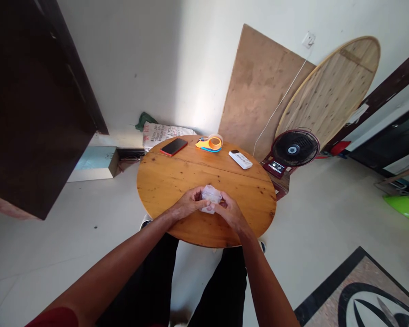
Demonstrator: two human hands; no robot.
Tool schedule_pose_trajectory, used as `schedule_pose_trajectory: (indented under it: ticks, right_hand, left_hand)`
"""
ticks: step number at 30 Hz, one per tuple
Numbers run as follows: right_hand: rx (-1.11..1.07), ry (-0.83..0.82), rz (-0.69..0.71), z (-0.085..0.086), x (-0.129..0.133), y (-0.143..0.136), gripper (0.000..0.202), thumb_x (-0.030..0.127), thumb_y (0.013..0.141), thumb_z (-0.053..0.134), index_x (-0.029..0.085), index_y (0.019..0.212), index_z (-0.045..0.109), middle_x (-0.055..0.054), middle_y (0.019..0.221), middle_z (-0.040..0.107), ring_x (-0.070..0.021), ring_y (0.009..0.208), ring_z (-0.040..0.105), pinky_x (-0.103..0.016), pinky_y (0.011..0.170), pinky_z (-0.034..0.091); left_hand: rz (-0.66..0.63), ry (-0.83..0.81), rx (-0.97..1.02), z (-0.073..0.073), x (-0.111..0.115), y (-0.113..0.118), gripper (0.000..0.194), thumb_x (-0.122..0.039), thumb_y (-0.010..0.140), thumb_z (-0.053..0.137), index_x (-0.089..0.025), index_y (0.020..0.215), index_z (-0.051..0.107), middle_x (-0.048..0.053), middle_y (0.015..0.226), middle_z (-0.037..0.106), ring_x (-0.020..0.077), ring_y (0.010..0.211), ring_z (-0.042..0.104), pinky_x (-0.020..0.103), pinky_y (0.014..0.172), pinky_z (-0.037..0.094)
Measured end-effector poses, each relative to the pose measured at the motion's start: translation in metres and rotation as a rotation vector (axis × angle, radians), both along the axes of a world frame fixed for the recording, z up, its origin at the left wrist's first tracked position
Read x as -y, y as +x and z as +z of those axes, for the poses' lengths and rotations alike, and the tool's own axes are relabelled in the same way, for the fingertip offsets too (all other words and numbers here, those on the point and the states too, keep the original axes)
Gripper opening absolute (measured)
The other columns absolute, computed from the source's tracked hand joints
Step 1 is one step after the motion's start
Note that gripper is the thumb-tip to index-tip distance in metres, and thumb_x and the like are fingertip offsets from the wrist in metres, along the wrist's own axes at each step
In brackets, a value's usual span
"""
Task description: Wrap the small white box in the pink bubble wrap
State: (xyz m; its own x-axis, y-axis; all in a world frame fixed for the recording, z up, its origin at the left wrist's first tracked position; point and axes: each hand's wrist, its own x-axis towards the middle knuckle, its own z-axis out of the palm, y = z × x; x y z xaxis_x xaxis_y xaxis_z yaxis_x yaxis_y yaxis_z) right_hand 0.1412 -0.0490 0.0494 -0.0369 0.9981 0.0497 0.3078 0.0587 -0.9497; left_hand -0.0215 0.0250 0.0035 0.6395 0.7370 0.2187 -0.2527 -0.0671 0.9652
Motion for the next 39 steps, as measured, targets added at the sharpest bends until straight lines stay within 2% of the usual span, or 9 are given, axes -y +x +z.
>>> schedule_pose_trajectory:
  ticks: [2,6,10,16,19,23,27,34,39]
  right_hand:
    - [0.022,0.003,0.009,0.000,0.003,-0.002,0.043,0.035,0.075,0.069,0.020,0.114,0.059,-0.004,0.107,0.067,-0.0211,0.097,0.062,-0.033,0.086,0.049]
    - [0.032,0.011,-0.008,-0.003,0.004,-0.002,0.035,0.035,0.076,0.069,0.019,0.106,0.062,-0.003,0.098,0.068,-0.0202,0.089,0.063,-0.032,0.081,0.050]
    - [0.020,0.005,-0.021,-0.008,0.002,0.001,0.038,0.036,0.075,0.069,0.019,0.108,0.063,-0.003,0.096,0.069,-0.0195,0.087,0.063,-0.030,0.079,0.048]
    - [0.038,-0.014,0.029,-0.008,-0.005,0.009,0.036,0.037,0.074,0.070,0.020,0.106,0.066,-0.001,0.095,0.069,-0.0194,0.088,0.061,-0.030,0.080,0.047]
    - [0.116,-0.002,0.018,-0.008,-0.005,0.009,0.037,0.039,0.076,0.068,0.020,0.108,0.066,-0.003,0.101,0.068,-0.0209,0.091,0.061,-0.032,0.081,0.048]
    - [0.375,0.153,-0.078,-0.011,0.001,0.000,0.033,0.037,0.082,0.060,0.020,0.111,0.066,-0.007,0.108,0.065,-0.0228,0.098,0.060,-0.036,0.087,0.047]
    - [0.578,0.322,-0.153,-0.014,0.008,-0.009,0.031,0.031,0.087,0.051,0.021,0.112,0.066,-0.010,0.116,0.060,-0.0243,0.109,0.056,-0.040,0.097,0.044]
    - [0.557,0.385,-0.177,-0.013,0.009,-0.009,0.030,0.026,0.085,0.055,0.021,0.113,0.063,-0.009,0.116,0.062,-0.0223,0.109,0.058,-0.038,0.096,0.046]
    - [0.569,0.479,-0.236,-0.004,0.004,-0.003,0.019,0.026,0.087,0.054,0.022,0.100,0.067,-0.008,0.110,0.065,-0.0222,0.104,0.060,-0.039,0.093,0.047]
  left_hand:
    - [-0.003,0.005,-0.004,0.001,0.001,-0.001,0.044,-0.037,0.075,0.069,-0.014,0.111,0.061,0.007,0.106,0.067,0.0179,0.094,0.062,0.029,0.084,0.049]
    - [0.015,0.023,-0.046,0.000,0.002,-0.002,0.041,-0.040,0.077,0.066,-0.014,0.109,0.062,0.006,0.101,0.068,0.0170,0.088,0.062,0.028,0.080,0.049]
    - [0.055,0.015,-0.061,-0.001,0.003,-0.002,0.042,-0.042,0.075,0.068,-0.014,0.105,0.063,0.005,0.099,0.067,0.0165,0.087,0.061,0.026,0.078,0.048]
    - [-0.129,-0.102,0.005,0.005,0.004,-0.007,0.048,-0.041,0.071,0.073,-0.013,0.108,0.061,0.006,0.099,0.067,0.0158,0.085,0.061,0.024,0.074,0.046]
    - [-0.143,-0.117,0.003,0.006,0.004,-0.008,0.048,-0.041,0.072,0.072,-0.012,0.109,0.061,0.007,0.099,0.066,0.0153,0.084,0.060,0.023,0.073,0.045]
    - [-0.088,-0.155,-0.033,0.003,0.002,-0.008,0.051,-0.041,0.073,0.071,-0.013,0.114,0.060,0.005,0.094,0.065,0.0124,0.076,0.057,0.021,0.067,0.042]
    - [-0.137,-0.164,-0.010,0.001,0.002,-0.007,0.047,-0.041,0.075,0.068,-0.014,0.112,0.059,0.003,0.094,0.064,0.0116,0.077,0.057,0.021,0.070,0.042]
    - [-0.136,-0.149,-0.021,0.004,0.002,-0.007,0.046,-0.042,0.074,0.070,-0.014,0.109,0.060,0.003,0.093,0.064,0.0124,0.078,0.057,0.022,0.071,0.043]
    - [-0.145,-0.204,0.011,0.005,0.003,-0.006,0.052,-0.039,0.071,0.073,-0.014,0.114,0.058,0.005,0.098,0.065,0.0142,0.082,0.060,0.024,0.076,0.045]
